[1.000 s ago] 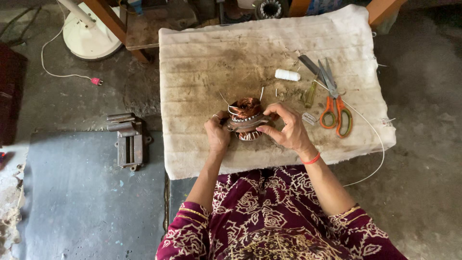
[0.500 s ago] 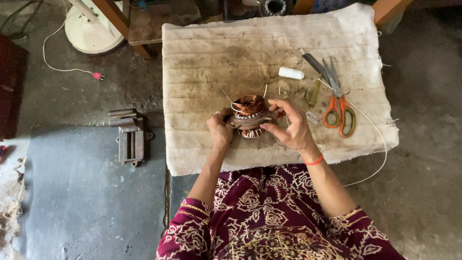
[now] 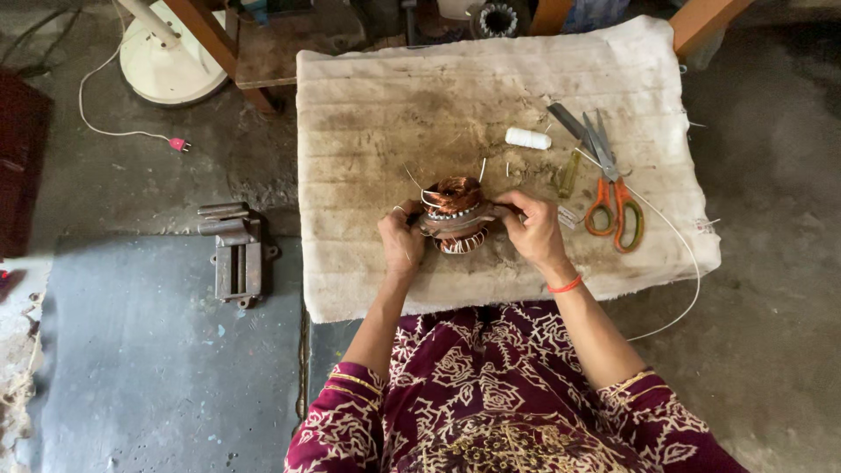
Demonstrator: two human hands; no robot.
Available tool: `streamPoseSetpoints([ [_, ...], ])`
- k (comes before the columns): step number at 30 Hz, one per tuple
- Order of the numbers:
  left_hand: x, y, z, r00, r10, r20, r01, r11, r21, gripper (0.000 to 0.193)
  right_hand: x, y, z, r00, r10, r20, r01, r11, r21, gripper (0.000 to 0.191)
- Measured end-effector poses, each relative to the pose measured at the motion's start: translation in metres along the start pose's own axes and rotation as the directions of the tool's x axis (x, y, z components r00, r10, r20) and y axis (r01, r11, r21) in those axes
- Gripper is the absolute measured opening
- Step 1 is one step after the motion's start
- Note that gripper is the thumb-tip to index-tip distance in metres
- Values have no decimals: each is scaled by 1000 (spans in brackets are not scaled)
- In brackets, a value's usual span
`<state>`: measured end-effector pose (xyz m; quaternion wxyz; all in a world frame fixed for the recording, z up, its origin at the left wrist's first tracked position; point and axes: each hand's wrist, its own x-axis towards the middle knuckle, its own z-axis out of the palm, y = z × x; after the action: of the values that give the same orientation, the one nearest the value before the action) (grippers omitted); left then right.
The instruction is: The person repairs a copper-wound electrical coil by hand. They wrap a thin white wire around the copper windings to secure them, using a pair of scissors to cut the wire and a small metal tool to adjust the coil.
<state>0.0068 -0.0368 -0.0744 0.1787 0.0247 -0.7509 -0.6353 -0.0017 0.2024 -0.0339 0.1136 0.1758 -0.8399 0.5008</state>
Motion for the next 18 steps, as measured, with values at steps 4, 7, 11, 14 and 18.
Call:
streamPoseSetpoints([
  [4, 0, -1, 1, 1000, 29, -9, -29, 1000, 9, 32, 1, -19, -9, 992, -122, 14, 123, 986, -109, 22],
  [7, 0, -4, 1, 1000, 10, -8, -10, 1000, -13, 31, -2, -28, -14, 982, -185, 34, 187, 978, -96, 21],
  [11, 2, -4, 1, 1000, 16, 18, -15, 998, -63, 34, -9, -24, -10, 990, 142, 18, -142, 969, 200, 12],
  [14, 2, -3, 0, 1000, 14, 11, -14, 1000, 4, 31, -7, -12, -9, 897, 433, 83, -416, 767, 489, 20],
  [18, 1, -3, 1, 999, 45, -4, -45, 999, -29, 36, -5, -3, -5, 769, 601, 217, -635, 679, 368, 57],
])
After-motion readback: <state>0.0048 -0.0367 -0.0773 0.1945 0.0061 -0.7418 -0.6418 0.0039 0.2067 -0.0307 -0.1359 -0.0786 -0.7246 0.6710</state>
